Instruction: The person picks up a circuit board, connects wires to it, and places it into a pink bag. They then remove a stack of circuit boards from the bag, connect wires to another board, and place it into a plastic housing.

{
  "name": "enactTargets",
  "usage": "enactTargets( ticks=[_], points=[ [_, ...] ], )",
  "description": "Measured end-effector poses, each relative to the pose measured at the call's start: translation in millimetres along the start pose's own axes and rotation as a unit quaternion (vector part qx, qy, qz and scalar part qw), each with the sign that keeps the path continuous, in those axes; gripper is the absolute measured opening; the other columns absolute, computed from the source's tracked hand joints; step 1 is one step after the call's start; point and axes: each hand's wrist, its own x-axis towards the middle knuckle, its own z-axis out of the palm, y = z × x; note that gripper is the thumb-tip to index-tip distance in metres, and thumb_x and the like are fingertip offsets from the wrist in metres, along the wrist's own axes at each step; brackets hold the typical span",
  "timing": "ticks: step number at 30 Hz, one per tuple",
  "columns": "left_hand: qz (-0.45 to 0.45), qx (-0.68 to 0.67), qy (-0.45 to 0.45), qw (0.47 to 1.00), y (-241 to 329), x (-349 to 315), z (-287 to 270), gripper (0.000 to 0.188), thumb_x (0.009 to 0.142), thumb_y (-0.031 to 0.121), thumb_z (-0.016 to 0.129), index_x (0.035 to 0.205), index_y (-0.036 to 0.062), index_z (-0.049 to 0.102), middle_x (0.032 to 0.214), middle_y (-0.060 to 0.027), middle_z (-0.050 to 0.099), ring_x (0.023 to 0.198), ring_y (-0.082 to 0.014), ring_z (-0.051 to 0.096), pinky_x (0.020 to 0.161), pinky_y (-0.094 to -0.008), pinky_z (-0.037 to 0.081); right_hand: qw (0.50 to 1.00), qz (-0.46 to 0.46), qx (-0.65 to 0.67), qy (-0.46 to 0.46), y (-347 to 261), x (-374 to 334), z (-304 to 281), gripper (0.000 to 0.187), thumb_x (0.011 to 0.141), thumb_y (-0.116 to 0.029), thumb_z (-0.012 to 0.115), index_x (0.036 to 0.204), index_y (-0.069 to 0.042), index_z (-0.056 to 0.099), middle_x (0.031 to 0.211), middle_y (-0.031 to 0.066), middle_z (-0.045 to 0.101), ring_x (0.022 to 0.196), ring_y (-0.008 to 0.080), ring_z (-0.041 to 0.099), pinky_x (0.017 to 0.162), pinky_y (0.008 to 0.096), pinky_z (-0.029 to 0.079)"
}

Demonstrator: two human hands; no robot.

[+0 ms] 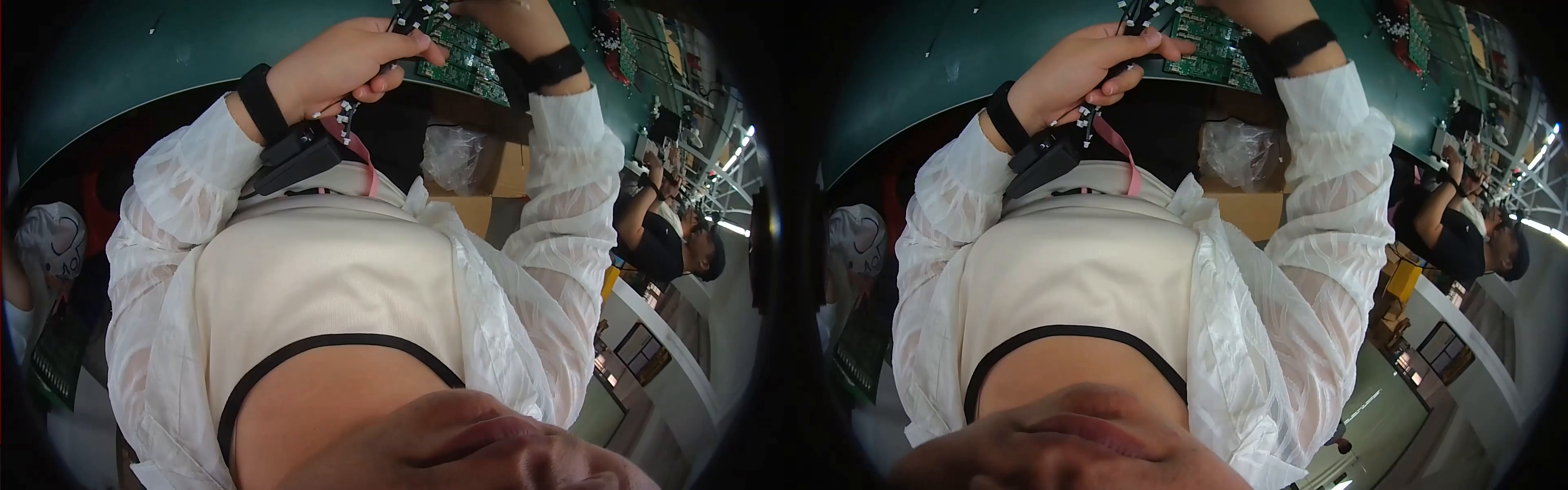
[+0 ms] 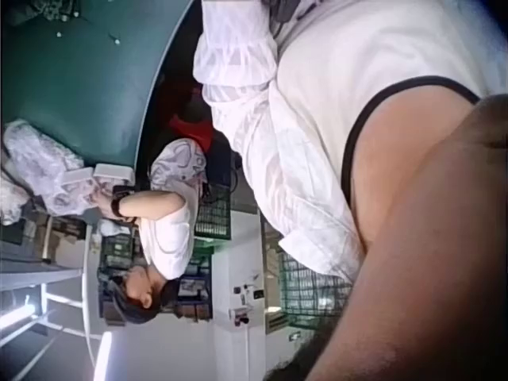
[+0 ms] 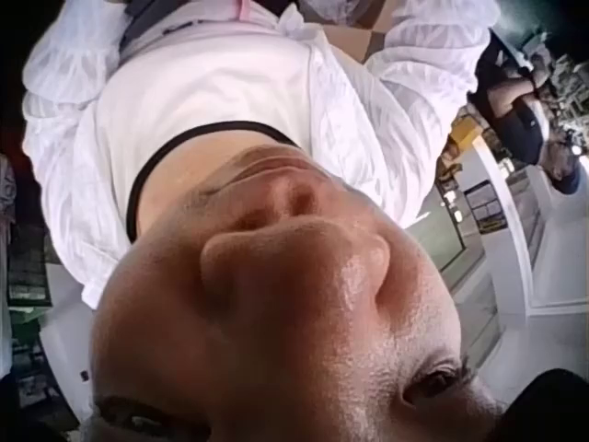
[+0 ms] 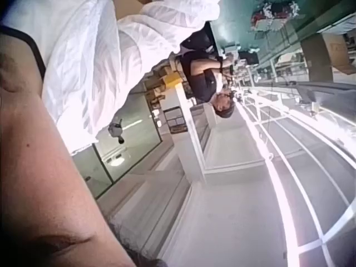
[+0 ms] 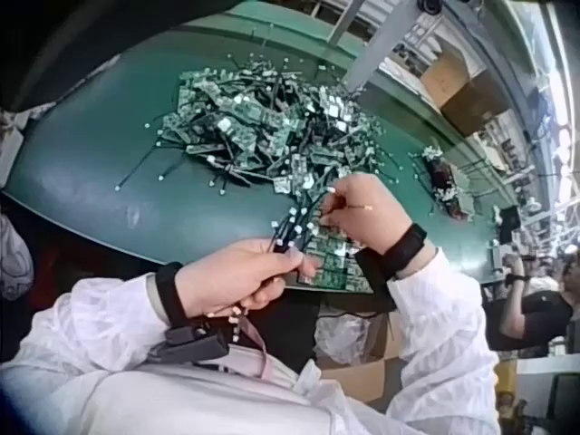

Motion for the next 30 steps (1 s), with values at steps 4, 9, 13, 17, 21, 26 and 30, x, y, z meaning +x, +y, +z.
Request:
enactTargets(
  ticks=[4,9,13,17,21,26,30],
  points=[
    [0.003,0.013,0.004,1.000,4.7,-1.2,1.2,0.032,0.106,0.028,0.050,0.114,0.0017,0.066,0.058,0.0043,0.042,0.045,-0.0013,0.033,0.040,-0.0171,0.026,0.998,0.037,-0.001,-0.053,2.1,20.7,-5.4,0.009,0.073,-0.005,0.075,0.074,0.001,0.069,0.068,0.0164,0.067,0.067,0.0264,0.068,0.063,0.0382,0.052],
    [-0.001,0.004,-0.002,1.000,-0.9,5.3,1.8,0.032,0.106,0.029,0.050,0.112,0.0017,0.067,0.058,0.0039,0.043,0.045,-0.0012,0.033,0.040,-0.0171,0.026,0.997,0.017,-0.076,0.009,-0.1,7.9,5.9,0.011,0.072,-0.003,0.077,0.077,0.001,0.068,0.068,0.0141,0.067,0.064,0.0262,0.065,0.062,0.0371,0.051],
    [-0.001,-0.006,0.007,1.000,-8.6,3.8,2.7,0.032,0.105,0.028,0.051,0.112,0.0015,0.067,0.056,0.0047,0.043,0.044,-0.0013,0.033,0.041,-0.0175,0.026,0.993,0.022,0.008,0.118,-30.5,-38.1,1.1,0.009,0.074,-0.002,0.076,0.078,0.001,0.068,0.070,0.0142,0.067,0.064,0.0261,0.065,0.062,0.0364,0.051],
    [0.004,0.046,0.016,0.999,-11.5,11.4,-0.3,0.032,0.105,0.028,0.051,0.111,0.0021,0.068,0.054,0.0054,0.042,0.043,-0.0017,0.033,0.041,-0.0186,0.027,0.972,0.018,0.108,0.209,-33.3,-65.2,11.8,0.008,0.076,0.000,0.075,0.080,0.000,0.068,0.072,0.0143,0.068,0.064,0.0261,0.066,0.061,0.0357,0.051],
    [0.008,0.094,-0.006,0.996,-1.0,15.2,3.7,0.032,0.104,0.029,0.051,0.110,0.0031,0.070,0.053,0.0058,0.041,0.042,-0.0022,0.033,0.041,-0.0193,0.028,0.969,-0.162,0.089,0.162,-17.1,-74.6,22.8,0.019,0.086,-0.001,0.070,0.105,-0.004,0.070,0.102,0.0104,0.072,0.089,0.0237,0.070,0.071,0.0309,0.054],
    [0.019,0.127,0.011,0.992,16.9,3.5,-0.6,0.033,0.104,0.031,0.051,0.108,0.0041,0.071,0.052,0.0040,0.045,0.041,-0.0029,0.032,0.042,-0.0199,0.028,0.986,-0.126,0.039,0.098,-25.1,-73.6,21.3,0.017,0.084,0.000,0.071,0.100,-0.004,0.070,0.094,0.0107,0.069,0.082,0.0268,0.069,0.068,0.0313,0.053],
    [0.026,0.162,0.026,0.986,25.9,-0.5,-2.7,0.038,0.107,0.034,0.047,0.118,0.0029,0.066,0.069,0.0015,0.058,0.050,-0.0010,0.049,0.042,-0.0160,0.031,0.982,-0.132,-0.020,0.133,-24.2,-67.3,24.4,0.017,0.083,0.000,0.071,0.099,-0.004,0.070,0.091,0.0103,0.069,0.079,0.0270,0.068,0.067,0.0313,0.053]
  ],
)
